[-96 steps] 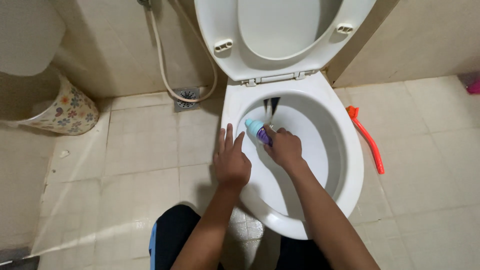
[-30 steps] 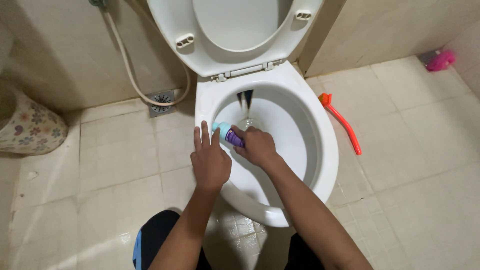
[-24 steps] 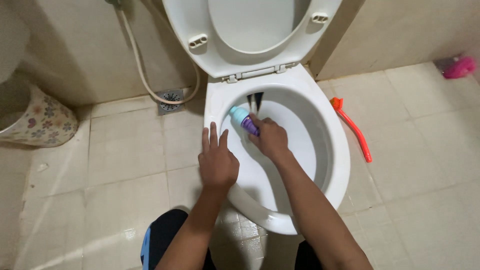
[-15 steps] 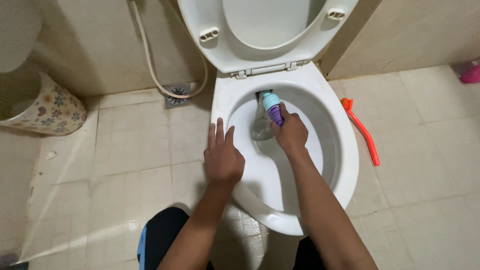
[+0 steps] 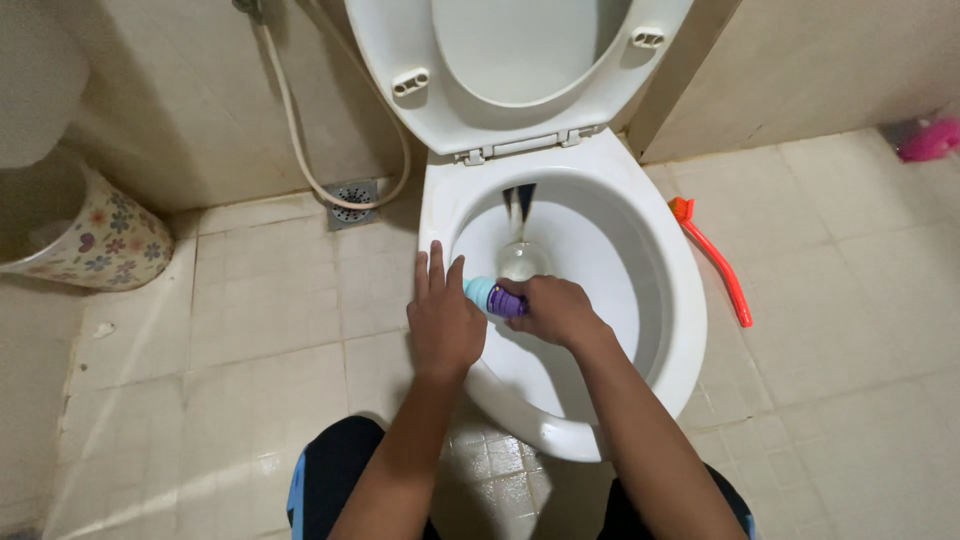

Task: The person pours a cleaning liquid from a bottle into the toilet bowl and then places the bottle on a wall shelf. The person is wearing slippers.

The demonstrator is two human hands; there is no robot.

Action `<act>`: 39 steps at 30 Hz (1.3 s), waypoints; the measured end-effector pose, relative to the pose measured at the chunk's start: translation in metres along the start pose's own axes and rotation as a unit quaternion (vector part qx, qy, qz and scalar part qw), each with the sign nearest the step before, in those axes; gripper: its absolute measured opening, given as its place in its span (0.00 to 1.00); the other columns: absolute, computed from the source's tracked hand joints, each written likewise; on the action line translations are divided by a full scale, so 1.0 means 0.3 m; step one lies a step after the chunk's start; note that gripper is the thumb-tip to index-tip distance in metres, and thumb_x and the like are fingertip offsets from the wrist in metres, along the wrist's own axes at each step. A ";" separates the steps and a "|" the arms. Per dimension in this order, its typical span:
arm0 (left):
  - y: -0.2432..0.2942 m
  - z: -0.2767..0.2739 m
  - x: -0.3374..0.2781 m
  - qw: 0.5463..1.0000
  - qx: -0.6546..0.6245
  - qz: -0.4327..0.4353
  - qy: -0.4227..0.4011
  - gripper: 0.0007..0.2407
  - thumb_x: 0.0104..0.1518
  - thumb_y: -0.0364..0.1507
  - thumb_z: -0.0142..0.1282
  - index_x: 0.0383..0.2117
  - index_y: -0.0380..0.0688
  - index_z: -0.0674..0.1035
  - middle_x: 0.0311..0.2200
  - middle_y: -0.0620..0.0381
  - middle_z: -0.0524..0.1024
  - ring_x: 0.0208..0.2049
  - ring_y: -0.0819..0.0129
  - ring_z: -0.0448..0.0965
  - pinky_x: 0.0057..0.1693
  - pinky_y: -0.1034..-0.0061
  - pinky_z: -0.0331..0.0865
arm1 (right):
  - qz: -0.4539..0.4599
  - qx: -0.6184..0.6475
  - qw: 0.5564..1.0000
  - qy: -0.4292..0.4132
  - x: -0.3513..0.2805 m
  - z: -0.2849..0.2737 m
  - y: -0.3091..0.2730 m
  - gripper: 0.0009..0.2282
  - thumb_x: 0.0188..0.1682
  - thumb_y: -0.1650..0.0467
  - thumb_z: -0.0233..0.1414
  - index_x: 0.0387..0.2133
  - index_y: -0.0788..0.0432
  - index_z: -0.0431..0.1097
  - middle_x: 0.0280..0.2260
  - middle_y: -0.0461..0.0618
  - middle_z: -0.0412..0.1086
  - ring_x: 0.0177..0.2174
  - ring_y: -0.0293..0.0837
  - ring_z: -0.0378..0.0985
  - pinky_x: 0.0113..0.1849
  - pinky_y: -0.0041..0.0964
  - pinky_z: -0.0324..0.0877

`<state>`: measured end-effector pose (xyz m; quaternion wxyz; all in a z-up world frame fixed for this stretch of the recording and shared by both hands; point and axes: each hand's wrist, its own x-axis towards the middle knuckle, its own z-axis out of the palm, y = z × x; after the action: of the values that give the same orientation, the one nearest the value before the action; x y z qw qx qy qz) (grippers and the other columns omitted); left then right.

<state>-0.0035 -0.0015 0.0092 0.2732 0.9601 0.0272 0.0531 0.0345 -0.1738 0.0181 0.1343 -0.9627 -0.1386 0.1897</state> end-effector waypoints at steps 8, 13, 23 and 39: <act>0.004 0.001 0.012 1.000 -0.010 -0.015 -0.007 0.24 0.53 0.22 0.49 0.60 0.43 0.71 0.72 0.50 0.52 0.73 0.50 0.48 0.59 0.47 0.64 | 0.037 0.001 0.995 0.095 0.127 0.070 0.066 0.30 0.40 0.61 0.63 0.61 0.41 0.66 0.40 0.56 0.76 0.40 0.56 0.80 0.43 0.51 0.74; -0.005 0.012 0.007 1.000 -0.019 -0.022 -0.005 0.24 0.53 0.22 0.49 0.61 0.44 0.71 0.72 0.50 0.52 0.73 0.51 0.47 0.60 0.47 0.63 | 0.067 -0.011 0.993 0.101 0.134 0.061 0.086 0.29 0.40 0.62 0.63 0.60 0.40 0.68 0.41 0.55 0.76 0.41 0.55 0.80 0.44 0.49 0.74; 0.000 0.009 0.014 0.999 -0.018 -0.031 -0.012 0.24 0.52 0.22 0.50 0.60 0.46 0.71 0.72 0.53 0.51 0.73 0.54 0.46 0.63 0.46 0.60 | 0.041 -0.020 0.999 0.007 0.073 0.027 0.054 0.29 0.39 0.60 0.64 0.58 0.38 0.69 0.41 0.52 0.78 0.42 0.53 0.80 0.44 0.48 0.74; -0.011 0.023 0.015 1.000 -0.025 -0.013 0.011 0.24 0.52 0.21 0.48 0.60 0.43 0.72 0.72 0.51 0.53 0.72 0.51 0.49 0.60 0.45 0.62 | 0.057 0.017 0.997 0.041 0.103 0.025 0.054 0.29 0.39 0.61 0.63 0.59 0.39 0.69 0.41 0.54 0.78 0.41 0.54 0.80 0.44 0.49 0.74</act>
<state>0.0018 -0.0020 0.0019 0.2971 0.9520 0.0417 0.0605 0.0624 -0.1775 -0.0037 0.1447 -0.9737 -0.0743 0.1597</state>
